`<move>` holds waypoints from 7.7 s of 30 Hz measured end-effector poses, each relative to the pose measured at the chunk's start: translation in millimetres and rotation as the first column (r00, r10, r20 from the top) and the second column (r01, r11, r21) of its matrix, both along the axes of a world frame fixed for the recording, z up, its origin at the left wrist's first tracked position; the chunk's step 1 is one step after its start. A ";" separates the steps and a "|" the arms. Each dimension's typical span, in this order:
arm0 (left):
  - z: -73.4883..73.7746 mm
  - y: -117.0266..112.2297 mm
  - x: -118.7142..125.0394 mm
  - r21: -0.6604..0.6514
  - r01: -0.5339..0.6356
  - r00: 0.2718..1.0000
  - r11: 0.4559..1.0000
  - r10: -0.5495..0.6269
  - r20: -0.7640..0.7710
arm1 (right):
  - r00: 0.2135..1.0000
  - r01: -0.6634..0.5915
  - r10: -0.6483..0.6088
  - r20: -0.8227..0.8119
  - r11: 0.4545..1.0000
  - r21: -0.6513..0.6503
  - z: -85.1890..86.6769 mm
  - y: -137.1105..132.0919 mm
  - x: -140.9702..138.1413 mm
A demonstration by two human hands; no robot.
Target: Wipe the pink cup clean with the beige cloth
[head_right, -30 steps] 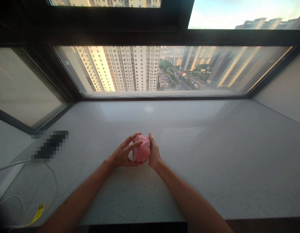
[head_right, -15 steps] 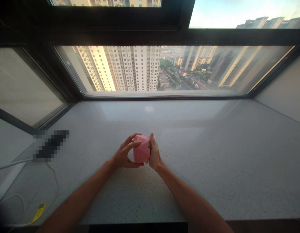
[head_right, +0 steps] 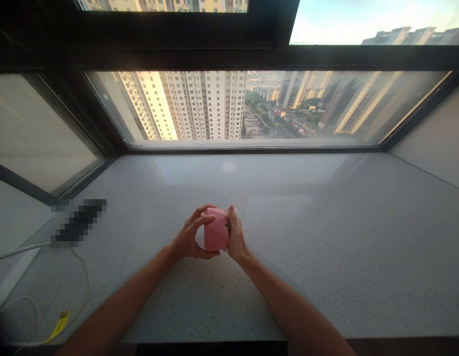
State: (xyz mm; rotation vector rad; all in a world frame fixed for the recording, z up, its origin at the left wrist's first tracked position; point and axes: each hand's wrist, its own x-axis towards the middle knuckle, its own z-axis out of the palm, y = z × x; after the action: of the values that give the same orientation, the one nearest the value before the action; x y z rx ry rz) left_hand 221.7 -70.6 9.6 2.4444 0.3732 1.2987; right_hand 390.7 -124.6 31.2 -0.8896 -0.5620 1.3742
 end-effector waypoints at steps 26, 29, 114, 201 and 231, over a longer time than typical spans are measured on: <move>1.3 -2.0 7.7 -0.128 0.086 0.992 0.988 -0.073 0.103 | 0.979 0.117 -0.132 0.153 0.988 0.102 1.7 -4.1 -2.7; 1.0 -4.3 8.9 -0.192 0.114 0.988 0.975 -0.090 0.129 | 0.976 0.115 -0.134 0.170 0.986 0.117 2.6 -5.5 -3.0; 0.5 -18.8 16.5 -0.537 0.234 0.962 0.811 -0.113 0.249 | 0.876 0.002 -0.081 0.476 0.987 0.163 3.8 -4.8 2.2; 1.1 -25.5 27.4 -0.583 0.223 0.956 0.781 -0.060 0.286 | 0.964 -0.002 0.004 0.267 1.000 -0.008 15.2 0.6 -0.4; -2.1 -27.9 30.3 -0.640 0.284 0.941 0.714 -0.077 0.331 | 0.833 -0.081 -0.067 0.548 0.967 0.242 10.3 -5.2 10.0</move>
State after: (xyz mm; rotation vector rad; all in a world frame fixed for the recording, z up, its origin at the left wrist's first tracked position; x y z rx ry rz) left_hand 252.0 -98.5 7.5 1.6033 0.4237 1.1323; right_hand 400.8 -129.7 41.5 -1.0729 -1.1651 1.0029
